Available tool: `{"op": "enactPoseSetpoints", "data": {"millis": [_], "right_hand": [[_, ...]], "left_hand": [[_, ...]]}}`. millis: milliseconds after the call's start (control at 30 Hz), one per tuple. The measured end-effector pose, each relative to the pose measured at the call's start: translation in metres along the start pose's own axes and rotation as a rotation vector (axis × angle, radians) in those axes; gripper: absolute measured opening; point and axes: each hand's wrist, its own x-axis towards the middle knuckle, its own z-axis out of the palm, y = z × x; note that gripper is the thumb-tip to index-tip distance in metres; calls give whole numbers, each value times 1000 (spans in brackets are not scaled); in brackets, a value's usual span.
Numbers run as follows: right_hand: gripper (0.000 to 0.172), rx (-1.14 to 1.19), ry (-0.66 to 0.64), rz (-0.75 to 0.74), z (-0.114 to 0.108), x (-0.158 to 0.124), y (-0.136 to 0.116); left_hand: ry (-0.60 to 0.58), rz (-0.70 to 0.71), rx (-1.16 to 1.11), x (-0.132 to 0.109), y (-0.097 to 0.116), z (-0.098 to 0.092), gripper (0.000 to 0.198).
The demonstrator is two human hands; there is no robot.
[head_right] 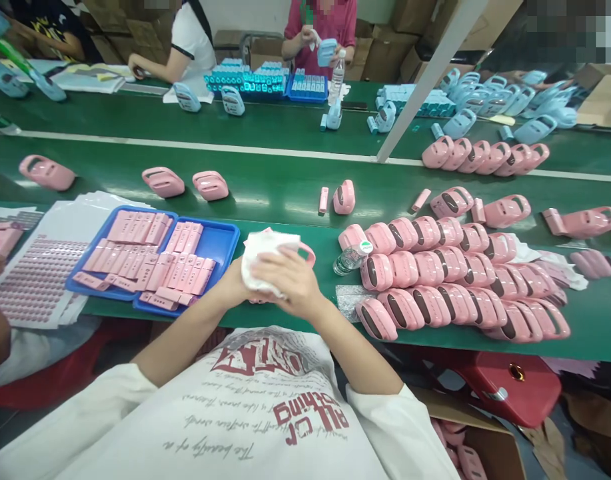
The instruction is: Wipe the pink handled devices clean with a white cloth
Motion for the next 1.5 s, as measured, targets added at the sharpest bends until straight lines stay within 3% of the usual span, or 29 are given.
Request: {"op": "enactPoseSetpoints", "data": {"millis": [100, 167, 233, 300, 433, 533, 633, 733, 833, 900, 967, 1067, 1133, 1200, 1300, 1367, 1433, 1500], "right_hand": [[38, 75, 199, 245, -8, -2, 12], [38, 73, 243, 299, -10, -2, 13], [38, -3, 258, 243, -3, 0, 9], [35, -166, 254, 146, 9, 1, 3], [35, -497, 107, -141, 34, -9, 2], [41, -523, 78, -254, 41, -28, 16], [46, -412, 263, -80, 43, -39, 29], [48, -86, 450, 370, 43, -31, 31], [55, 359, 479, 857, 34, -10, 34], [53, 583, 360, 1020, 25, 2, 40], [50, 650, 220, 1079, 17, 11, 50], [46, 606, 53, 1114, 17, 19, 62], [44, 606, -86, 1128, 22, 25, 67], [44, 597, -157, 1124, 27, 33, 76], [43, 455, -35, 1083, 34, 51, 105], [41, 297, 124, 1068, 41, 64, 138], [36, 167, 246, 1086, 51, 78, 177], [32, 103, 302, 1119, 61, 90, 217]], "left_hand": [[-69, -283, -190, 5, 3, 2, 55], [-30, -488, -361, 5, 7, 6, 48], [19, -661, -521, 4, 10, 13, 39], [60, -746, -661, 3, 11, 19, 34], [135, -752, -768, 3, 5, 24, 31], [124, -756, -823, 3, 3, 22, 36], [68, -777, -919, 4, 4, 19, 47], [2, -798, -922, 5, 0, 14, 52], [-7, -761, -741, 3, -12, 6, 46], [-36, -689, -564, -1, -23, -2, 41], [-70, -546, -372, -6, -35, -9, 44], [-84, -348, -139, -15, -51, -19, 70], [-102, -327, -84, -18, -61, -27, 83], [-92, -331, -74, -19, -69, -41, 80], [100, -314, 160, -16, -76, -76, 53], [234, -368, 570, -15, -79, -104, 43], [266, -494, 995, -14, -82, -126, 42], [251, -613, 1197, -14, -86, -138, 39]]}}
